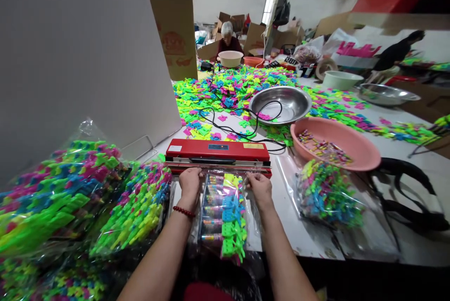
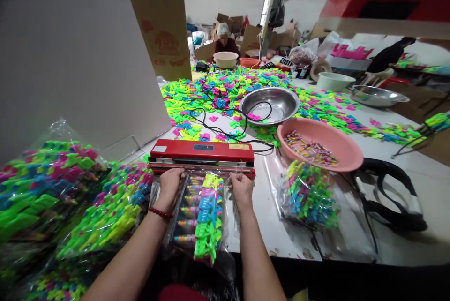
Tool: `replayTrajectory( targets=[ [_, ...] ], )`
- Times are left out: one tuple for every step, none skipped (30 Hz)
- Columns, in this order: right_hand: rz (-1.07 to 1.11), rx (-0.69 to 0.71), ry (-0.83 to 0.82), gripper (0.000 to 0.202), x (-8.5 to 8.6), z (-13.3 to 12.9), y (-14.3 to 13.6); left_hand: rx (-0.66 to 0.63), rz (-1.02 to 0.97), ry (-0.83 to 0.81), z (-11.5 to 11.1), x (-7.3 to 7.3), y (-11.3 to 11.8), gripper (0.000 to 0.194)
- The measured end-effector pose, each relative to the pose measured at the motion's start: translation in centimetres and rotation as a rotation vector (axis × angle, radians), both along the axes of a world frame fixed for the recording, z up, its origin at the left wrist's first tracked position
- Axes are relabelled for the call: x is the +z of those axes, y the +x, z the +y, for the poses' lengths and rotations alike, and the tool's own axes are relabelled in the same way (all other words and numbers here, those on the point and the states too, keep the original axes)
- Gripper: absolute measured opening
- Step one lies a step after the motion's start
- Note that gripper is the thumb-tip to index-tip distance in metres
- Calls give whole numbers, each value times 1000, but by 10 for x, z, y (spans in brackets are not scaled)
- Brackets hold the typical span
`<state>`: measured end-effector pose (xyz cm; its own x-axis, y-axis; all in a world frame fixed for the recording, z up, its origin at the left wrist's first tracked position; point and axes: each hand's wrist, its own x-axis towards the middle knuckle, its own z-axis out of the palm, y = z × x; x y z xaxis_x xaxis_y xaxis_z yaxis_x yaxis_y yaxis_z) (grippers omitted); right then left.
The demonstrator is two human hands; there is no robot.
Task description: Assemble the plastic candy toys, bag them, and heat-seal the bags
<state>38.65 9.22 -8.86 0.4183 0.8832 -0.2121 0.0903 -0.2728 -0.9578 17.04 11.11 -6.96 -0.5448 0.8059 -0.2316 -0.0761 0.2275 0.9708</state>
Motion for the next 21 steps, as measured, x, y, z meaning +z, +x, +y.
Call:
replayTrajectory(
  targets=[
    [-35,-13,-1,37,1,3,-2,26,-29,5,2,0,1,12],
    [-72,-21,-2,35,2,7,-3,48,-59,7,4,1,2,11],
    [-108,-25,-2,33,4,9,-3,64,-89,9,6,2,3,10],
    [-145,-24,-1,31,5,10,-2,73,-118,15,7,2,3,9],
    [-180,-21,2,30,7,10,0,74,-151,25,7,3,5,8],
    [-213,-19,6,30,10,9,2,65,-187,41,6,5,6,7],
    [-251,-18,15,29,13,7,4,51,-225,60,4,6,7,8],
    [-295,-19,33,30,16,5,7,34,-262,79,2,7,8,11],
    [-335,-14,63,30,20,4,9,20,-293,97,-1,8,10,13],
    [-361,0,108,31,26,4,10,10,-318,113,-3,9,11,15],
    [-372,32,164,32,32,5,9,6,-335,125,-5,9,13,16],
    [-371,86,223,33,38,8,8,5,-342,135,-7,10,14,16],
    [-369,159,273,32,45,14,5,6,-340,141,-9,10,15,15],
    [-389,251,297,30,51,20,1,9,-328,143,-11,10,15,15],
    [-437,354,295,27,57,28,-3,13,-306,142,-13,11,14,15],
    [-506,449,270,24,63,36,-6,23,-271,140,-14,12,13,15],
    [-576,531,232,21,67,43,-9,35,-225,136,-15,13,10,15],
    [-633,594,190,18,71,50,-12,47,-166,133,-16,16,6,15],
    [-671,638,153,15,74,56,-13,59,-96,130,-16,20,2,15],
    [-689,670,123,14,76,61,-14,69,-15,127,-15,25,-3,15],
    [-696,693,96,14,78,65,-14,73,73,122,-14,31,-8,14]
  ],
)
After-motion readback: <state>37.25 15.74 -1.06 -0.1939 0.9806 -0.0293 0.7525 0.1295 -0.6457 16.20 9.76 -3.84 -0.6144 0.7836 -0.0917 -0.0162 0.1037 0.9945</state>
